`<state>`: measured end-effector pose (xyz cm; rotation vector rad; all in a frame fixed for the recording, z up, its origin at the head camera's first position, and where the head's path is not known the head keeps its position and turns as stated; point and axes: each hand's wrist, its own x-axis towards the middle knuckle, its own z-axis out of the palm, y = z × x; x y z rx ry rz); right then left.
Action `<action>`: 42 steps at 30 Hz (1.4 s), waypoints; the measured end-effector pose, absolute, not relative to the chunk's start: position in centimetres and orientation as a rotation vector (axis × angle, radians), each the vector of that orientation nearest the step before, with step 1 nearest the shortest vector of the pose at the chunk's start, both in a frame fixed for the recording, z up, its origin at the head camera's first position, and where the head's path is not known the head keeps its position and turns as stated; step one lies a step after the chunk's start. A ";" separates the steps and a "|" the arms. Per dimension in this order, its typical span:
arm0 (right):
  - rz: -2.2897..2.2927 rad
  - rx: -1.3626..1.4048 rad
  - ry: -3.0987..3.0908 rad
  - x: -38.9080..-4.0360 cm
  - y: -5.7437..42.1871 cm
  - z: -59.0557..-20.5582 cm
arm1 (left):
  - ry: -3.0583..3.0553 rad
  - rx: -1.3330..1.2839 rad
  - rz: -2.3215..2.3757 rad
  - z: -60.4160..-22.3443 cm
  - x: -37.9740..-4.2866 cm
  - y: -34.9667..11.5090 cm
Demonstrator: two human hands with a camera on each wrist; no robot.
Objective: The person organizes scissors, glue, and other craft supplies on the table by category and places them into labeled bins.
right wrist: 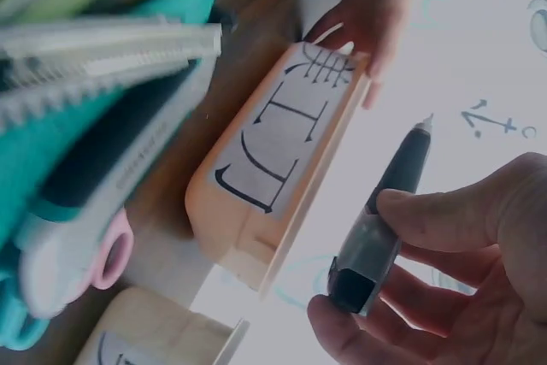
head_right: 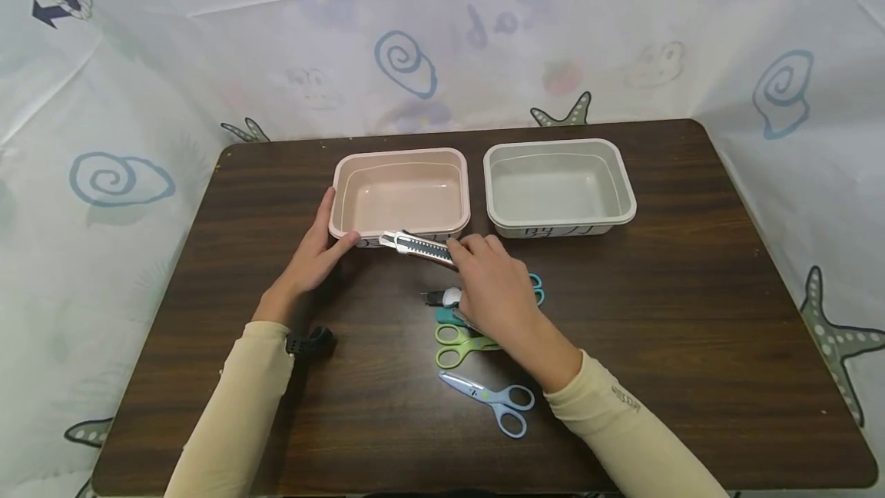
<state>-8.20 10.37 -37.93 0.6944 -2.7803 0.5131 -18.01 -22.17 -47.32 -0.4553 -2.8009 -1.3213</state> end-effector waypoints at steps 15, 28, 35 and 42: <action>0.331 0.761 -2.978 -16.4 6.8 -38.3 | -2.817 -0.461 -1.314 -47.5 -18.0 -22.3; 0.596 1.027 -3.010 -19.2 6.8 -39.9 | -2.816 -0.467 -1.332 -47.5 -18.2 -22.4; 0.695 1.139 -3.011 -19.7 7.4 -40.7 | -2.818 -0.447 -1.342 -47.5 -18.2 -22.4; 0.692 1.188 -2.988 -20.0 7.6 -41.3 | -2.832 -0.450 -1.335 -47.4 -18.3 -22.3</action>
